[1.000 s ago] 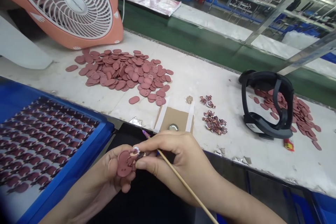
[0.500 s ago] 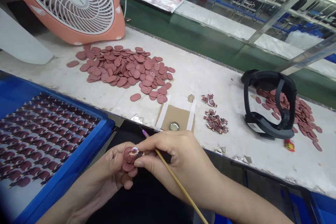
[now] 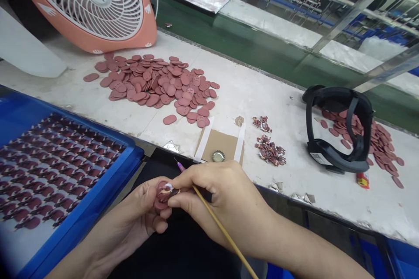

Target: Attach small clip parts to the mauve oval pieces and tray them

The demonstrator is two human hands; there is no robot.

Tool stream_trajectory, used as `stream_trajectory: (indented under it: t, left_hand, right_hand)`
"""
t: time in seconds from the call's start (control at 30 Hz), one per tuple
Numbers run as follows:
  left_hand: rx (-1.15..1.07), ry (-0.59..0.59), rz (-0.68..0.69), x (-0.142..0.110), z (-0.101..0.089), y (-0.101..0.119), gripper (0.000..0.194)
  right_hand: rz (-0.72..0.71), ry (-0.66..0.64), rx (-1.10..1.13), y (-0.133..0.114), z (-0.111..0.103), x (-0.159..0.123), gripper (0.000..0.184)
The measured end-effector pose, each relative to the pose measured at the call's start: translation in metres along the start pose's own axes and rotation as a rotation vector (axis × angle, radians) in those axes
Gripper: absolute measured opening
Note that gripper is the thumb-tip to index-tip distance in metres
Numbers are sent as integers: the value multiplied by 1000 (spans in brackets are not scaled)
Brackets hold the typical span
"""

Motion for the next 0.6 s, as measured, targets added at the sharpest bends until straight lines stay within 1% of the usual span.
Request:
stream_trajectory:
  t: [0.23,0.43,0.6]
  left_hand:
    - [-11,14,2,1,-3,-1,24]
    - [-17,32,-13,1,-2,-2,24]
    - [-51,47,2,1,-1,-2,22]
  right_hand:
    - [-21,-16,-65,-2,-2,1,9]
    - [-78,-16,-113,-5,-1,3,11]
    - [-113,-2,-142,-7,1,3,10]
Point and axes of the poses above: each hand's wrist, its own x-axis towards the middle knuckle, its own z-axis out of the palm, y = z × x, the point moved 4 cm from there along x, towards the middle knuckle, and after that the axes turned 4 degrees about -z, right-handed, at the moved point
